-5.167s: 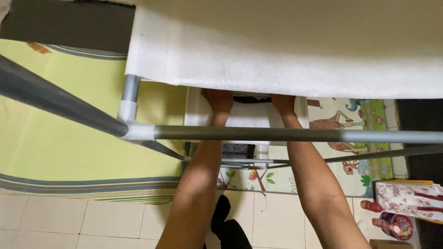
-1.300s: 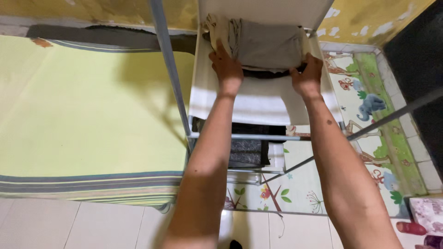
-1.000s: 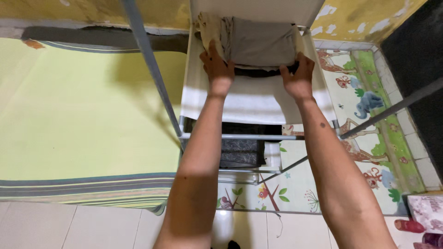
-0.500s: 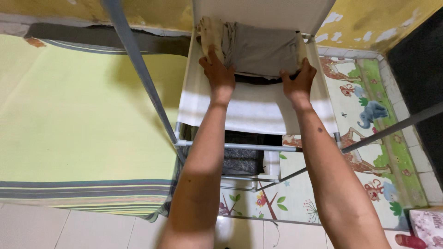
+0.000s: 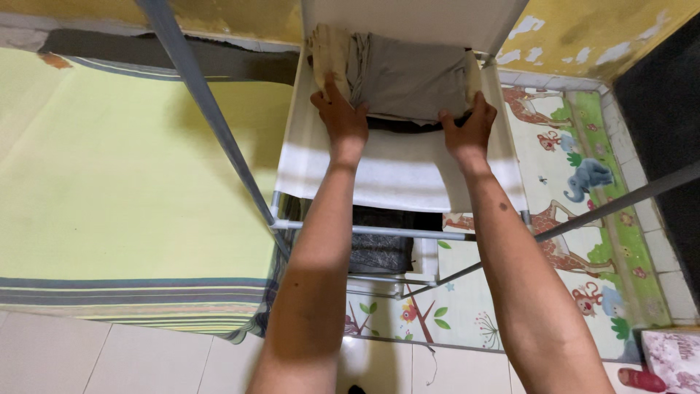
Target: The person picks up a pair of pants from a table, folds them lengthwise and then in thirds by hand, and places them onto a shelf on a rack.
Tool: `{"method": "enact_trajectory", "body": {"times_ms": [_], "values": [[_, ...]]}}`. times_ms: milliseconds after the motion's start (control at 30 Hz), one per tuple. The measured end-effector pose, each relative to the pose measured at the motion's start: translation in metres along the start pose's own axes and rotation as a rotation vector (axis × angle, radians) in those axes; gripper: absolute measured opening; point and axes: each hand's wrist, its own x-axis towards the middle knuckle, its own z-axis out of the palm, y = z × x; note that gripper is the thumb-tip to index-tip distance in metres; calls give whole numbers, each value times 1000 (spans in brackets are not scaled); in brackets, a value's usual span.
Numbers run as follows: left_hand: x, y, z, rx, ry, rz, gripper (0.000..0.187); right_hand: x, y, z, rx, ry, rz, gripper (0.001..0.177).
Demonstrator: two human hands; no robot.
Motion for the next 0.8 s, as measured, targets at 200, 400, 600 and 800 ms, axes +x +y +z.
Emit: {"method": "enact_trajectory", "body": {"times_ms": [200, 400, 600, 800], "values": [[-2, 4, 0, -10, 19, -8, 99, 3, 9, 5, -16, 38, -45, 86], [-7, 0, -1, -9, 6, 7, 99, -2, 5, 5, 0, 14, 10, 86], [-6, -2, -1, 6, 36, 42, 99, -4, -2, 2, -14, 36, -32, 88], [-8, 0, -5, 15, 7, 26, 93, -9, -7, -3, 0, -4, 25, 87]]}}
